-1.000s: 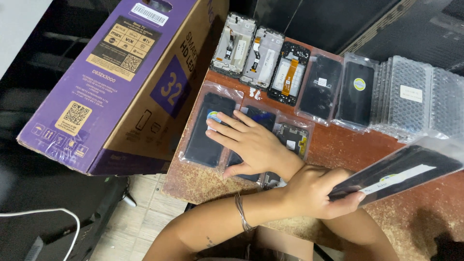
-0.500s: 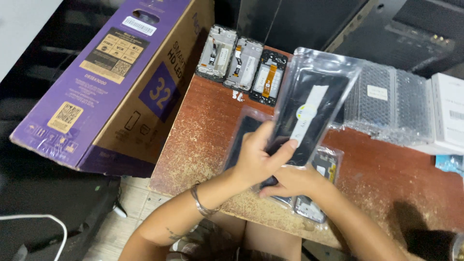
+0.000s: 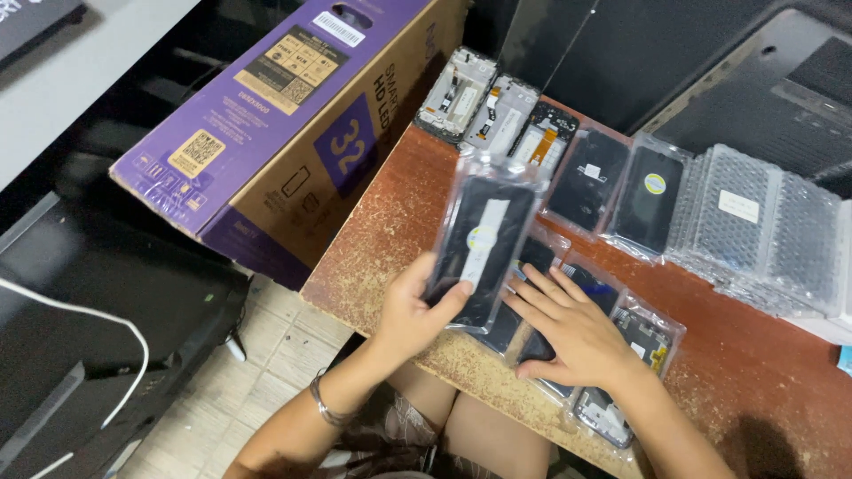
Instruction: The person handles a mobile phone frame and places it into a plastic sleeve, then organizes packaged phone screens on a wooden desk.
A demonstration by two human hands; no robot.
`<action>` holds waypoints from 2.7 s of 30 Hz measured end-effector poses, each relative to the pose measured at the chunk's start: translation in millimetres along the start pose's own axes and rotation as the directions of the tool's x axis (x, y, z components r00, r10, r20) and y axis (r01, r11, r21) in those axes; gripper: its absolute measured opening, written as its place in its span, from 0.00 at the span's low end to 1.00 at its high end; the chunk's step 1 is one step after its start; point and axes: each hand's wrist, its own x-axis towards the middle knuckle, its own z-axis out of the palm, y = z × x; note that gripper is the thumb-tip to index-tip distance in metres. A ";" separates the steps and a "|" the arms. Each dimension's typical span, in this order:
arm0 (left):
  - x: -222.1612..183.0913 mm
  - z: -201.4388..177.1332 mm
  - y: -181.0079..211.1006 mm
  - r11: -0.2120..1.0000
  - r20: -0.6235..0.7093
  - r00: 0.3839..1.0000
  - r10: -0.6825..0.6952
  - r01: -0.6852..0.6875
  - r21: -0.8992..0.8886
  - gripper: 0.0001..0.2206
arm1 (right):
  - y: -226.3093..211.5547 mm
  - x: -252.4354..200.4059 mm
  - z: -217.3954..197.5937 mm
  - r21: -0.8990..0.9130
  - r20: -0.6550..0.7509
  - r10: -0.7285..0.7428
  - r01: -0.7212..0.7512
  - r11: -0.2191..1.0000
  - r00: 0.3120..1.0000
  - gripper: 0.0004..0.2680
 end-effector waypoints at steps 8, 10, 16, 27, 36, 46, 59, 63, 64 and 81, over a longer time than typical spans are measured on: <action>-27.1 -48.4 -20.1 0.992 -0.249 0.967 -0.045 0.073 0.104 0.09 | -2.4 -3.5 -13.6 0.077 -0.017 0.013 -0.011 0.997 1.000 0.35; -31.7 -58.6 -27.5 0.989 -0.297 0.953 -0.062 0.098 0.107 0.08 | -3.8 -8.4 -12.4 0.068 -0.025 0.015 -0.014 0.998 1.000 0.35; -36.0 -60.5 -42.9 0.978 -0.320 0.946 -0.045 0.107 0.178 0.09 | -3.9 -18.6 -14.4 0.048 0.015 0.021 -0.022 0.999 1.000 0.36; -36.6 -62.0 -43.2 0.936 -0.222 0.974 -0.041 0.115 0.333 0.10 | -2.1 -18.3 -14.7 0.107 0.005 0.011 -0.012 0.994 1.000 0.35; -36.1 -62.4 -40.7 0.942 -0.216 0.976 -0.019 0.090 0.324 0.10 | 0.3 -19.9 -13.5 0.118 -0.007 0.005 -0.004 0.993 1.000 0.36; -41.9 -64.3 -53.0 0.939 -0.219 0.976 0.009 0.067 0.336 0.11 | 40.3 21.6 -29.0 -0.185 -0.381 0.296 -0.385 0.904 0.876 0.15; -42.8 -67.8 -54.1 0.945 -0.206 0.975 0.080 -0.008 0.328 0.11 | 93.2 26.4 3.2 -0.671 -0.264 0.319 -0.411 0.618 0.910 0.20; -42.3 -67.9 -52.8 0.954 -0.189 0.976 0.107 -0.048 0.296 0.10 | 89.8 27.9 4.8 -0.704 -0.281 0.205 -0.347 0.620 0.938 0.18; -42.2 -68.1 -53.8 0.954 -0.191 0.975 0.110 -0.049 0.295 0.10 | 91.4 26.9 6.9 -0.706 -0.281 0.202 -0.345 0.618 0.938 0.18; -41.4 -68.6 -48.5 0.964 -0.191 0.976 0.101 -0.049 0.263 0.08 | 58.2 38.1 -33.5 -0.509 -0.475 0.065 -0.333 0.794 0.878 0.04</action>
